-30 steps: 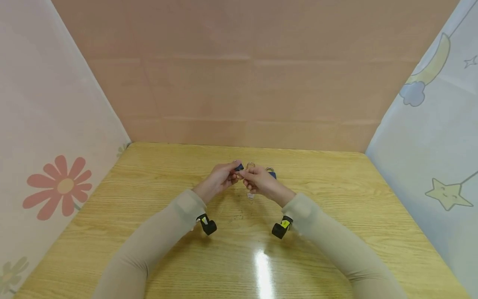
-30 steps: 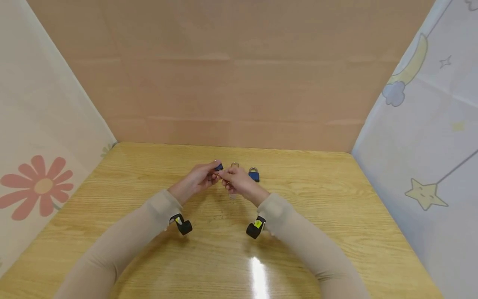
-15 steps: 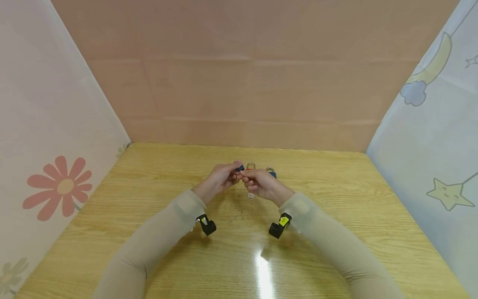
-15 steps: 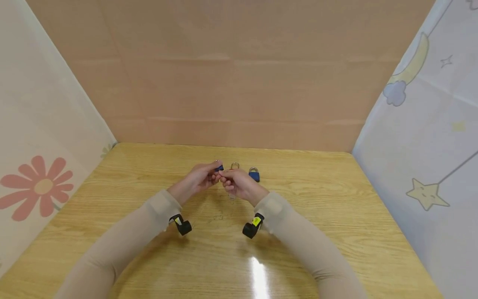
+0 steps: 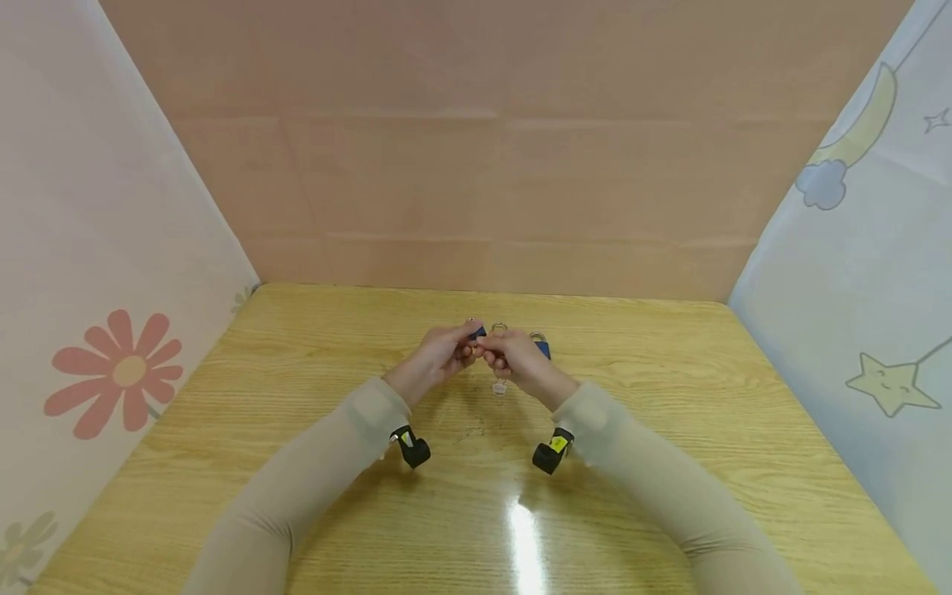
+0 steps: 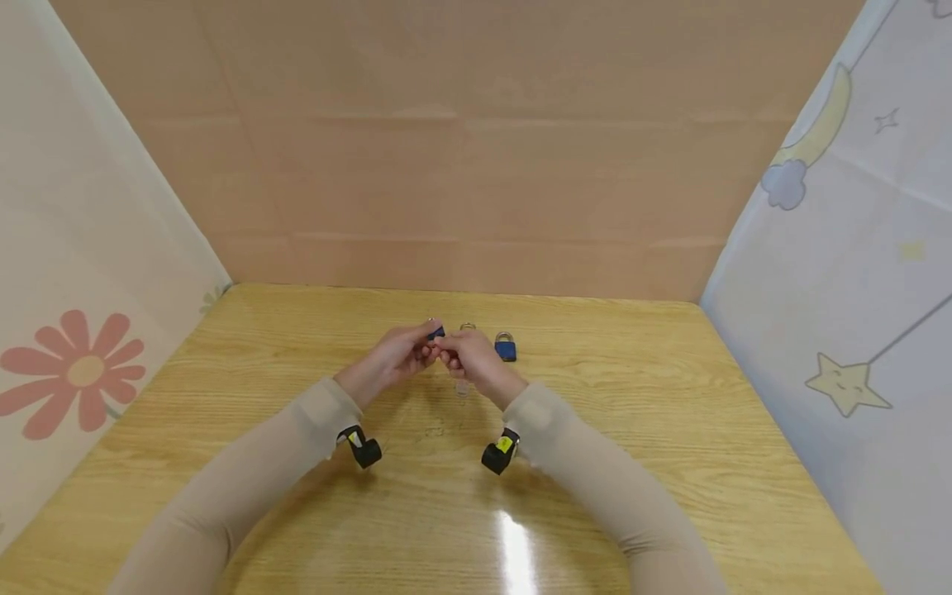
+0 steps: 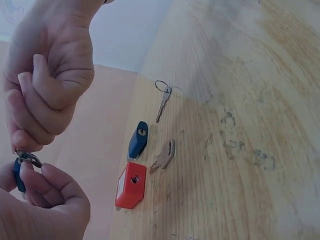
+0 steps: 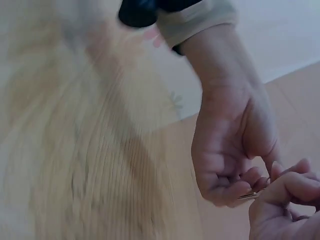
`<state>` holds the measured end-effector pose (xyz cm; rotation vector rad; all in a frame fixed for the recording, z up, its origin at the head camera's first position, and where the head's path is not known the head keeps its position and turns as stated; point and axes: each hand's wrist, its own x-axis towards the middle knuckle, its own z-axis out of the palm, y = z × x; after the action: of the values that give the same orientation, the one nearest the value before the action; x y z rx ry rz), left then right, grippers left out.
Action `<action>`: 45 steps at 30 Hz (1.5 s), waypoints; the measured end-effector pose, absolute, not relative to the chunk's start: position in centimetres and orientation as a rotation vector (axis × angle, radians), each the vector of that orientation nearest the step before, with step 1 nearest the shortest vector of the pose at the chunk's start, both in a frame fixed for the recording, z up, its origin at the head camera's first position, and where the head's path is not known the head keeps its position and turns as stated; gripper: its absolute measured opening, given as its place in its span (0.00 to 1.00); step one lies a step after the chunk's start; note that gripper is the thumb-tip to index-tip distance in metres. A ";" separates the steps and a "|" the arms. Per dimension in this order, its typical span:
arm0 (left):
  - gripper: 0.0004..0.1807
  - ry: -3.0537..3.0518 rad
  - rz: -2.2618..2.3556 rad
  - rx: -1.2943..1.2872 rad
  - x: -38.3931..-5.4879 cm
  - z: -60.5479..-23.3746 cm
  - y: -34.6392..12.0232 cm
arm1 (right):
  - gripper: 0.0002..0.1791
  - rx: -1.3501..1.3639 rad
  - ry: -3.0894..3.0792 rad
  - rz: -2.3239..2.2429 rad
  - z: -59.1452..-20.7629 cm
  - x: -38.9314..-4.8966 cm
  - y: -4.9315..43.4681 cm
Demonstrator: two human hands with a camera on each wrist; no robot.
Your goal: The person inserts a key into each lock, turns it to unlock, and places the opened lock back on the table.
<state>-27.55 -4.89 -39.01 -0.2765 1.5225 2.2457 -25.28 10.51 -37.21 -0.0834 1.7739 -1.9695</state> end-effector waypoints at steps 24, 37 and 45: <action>0.11 1.545 2.219 -0.236 -27.8 -38.7 -5.2 | 0.14 0.058 1.268 -2.139 -37.7 -25.1 10.6; 0.11 1.680 2.118 -0.233 -27.9 -39.2 -5.5 | 0.25 -0.433 2.347 -1.233 -36.0 -25.7 11.9; 0.12 1.740 2.060 -0.210 -27.9 -39.4 -5.4 | 0.20 -0.433 2.551 -1.056 -34.2 -28.4 12.7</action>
<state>-27.87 -5.38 -39.36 -0.2102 1.7399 2.0602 -28.36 12.71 -34.15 -0.4326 2.5511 -1.0560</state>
